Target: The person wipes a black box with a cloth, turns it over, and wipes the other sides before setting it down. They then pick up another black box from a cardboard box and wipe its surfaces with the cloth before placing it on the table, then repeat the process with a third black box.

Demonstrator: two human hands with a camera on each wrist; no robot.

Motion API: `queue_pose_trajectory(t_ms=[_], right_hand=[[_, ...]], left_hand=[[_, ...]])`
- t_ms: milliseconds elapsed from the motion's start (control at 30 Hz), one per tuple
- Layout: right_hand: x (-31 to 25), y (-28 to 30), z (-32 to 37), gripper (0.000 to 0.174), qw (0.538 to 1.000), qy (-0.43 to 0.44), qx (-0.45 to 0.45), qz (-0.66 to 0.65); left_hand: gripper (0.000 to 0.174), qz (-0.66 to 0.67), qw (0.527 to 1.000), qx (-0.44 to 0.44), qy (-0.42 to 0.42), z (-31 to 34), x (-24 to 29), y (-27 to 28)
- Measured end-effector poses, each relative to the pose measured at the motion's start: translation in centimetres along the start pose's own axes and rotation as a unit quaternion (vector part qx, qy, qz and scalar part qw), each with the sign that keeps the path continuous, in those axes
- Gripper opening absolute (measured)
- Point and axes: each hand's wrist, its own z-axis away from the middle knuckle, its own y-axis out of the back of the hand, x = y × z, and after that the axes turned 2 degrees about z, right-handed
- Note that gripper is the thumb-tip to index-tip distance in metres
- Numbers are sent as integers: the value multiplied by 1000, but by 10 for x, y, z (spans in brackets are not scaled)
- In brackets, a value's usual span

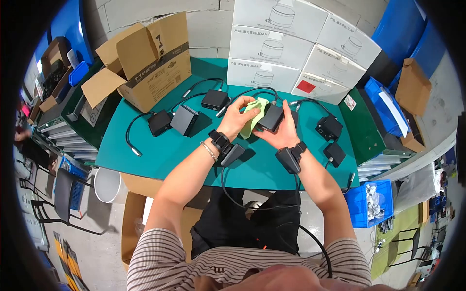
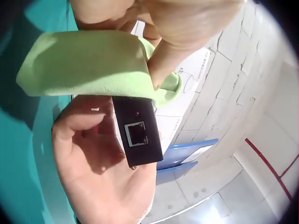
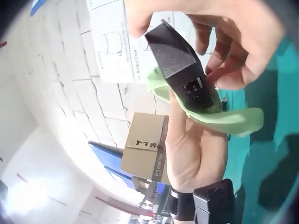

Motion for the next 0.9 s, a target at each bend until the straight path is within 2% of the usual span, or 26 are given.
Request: queue_pose_trajectory(t_ms=[100, 200, 233, 267, 400, 433, 467, 533, 567, 633, 667, 733, 767, 867, 900], right_hand=[[-1, 6, -2, 61, 993, -57, -105, -20], [3, 22, -11, 61, 991, -58, -112, -49], [4, 26, -11, 61, 990, -57, -117, -50], [4, 28, -12, 61, 990, -57, -118, -57], [3, 26, -9, 60, 988, -67, -124, -59], [2, 25, -9, 61, 987, -64, -132, -62], [2, 25, -9, 61, 986, -60, -140, -66], [3, 28, -10, 62, 985, -65, -146, -70], [3, 30, -11, 63, 984, -66, -148, -72], [1, 33, -11, 63, 982, -75, -163, -61], [1, 34, -11, 64, 980, -82, -174, -48], [2, 35, -13, 64, 982, -91, -161, -41], [4, 36, -16, 64, 982, -92, -158, -44], [3, 32, -9, 64, 982, -91, -159, -35], [3, 28, -6, 65, 986, -87, -137, -30]], left_hand=[[28, -68, 997, -18, 9, 1, 2, 4], [29, -109, 993, -27, 23, 0, -4, 4], [28, -280, 958, -11, -56, 4, 1, 0], [28, -440, 888, 3, -135, 5, 4, -2], [33, -501, 853, 35, -140, 8, 16, -8], [35, -448, 883, 42, -135, 10, 29, -20], [35, -454, 880, 45, -133, 10, 32, -23], [33, -432, 900, 31, -43, 10, 34, -26], [33, -436, 898, 33, -41, 9, 30, -27], [29, -430, 875, -36, -221, 10, 21, -37], [28, -441, 873, -70, -195, 15, 19, -40], [28, -480, 838, -121, -229, 16, 17, -45], [28, -482, 838, -123, -225, 16, 15, -45], [27, -466, 842, -54, -265, 11, 17, -43], [27, -473, 847, -10, -241, 9, 18, -40]])
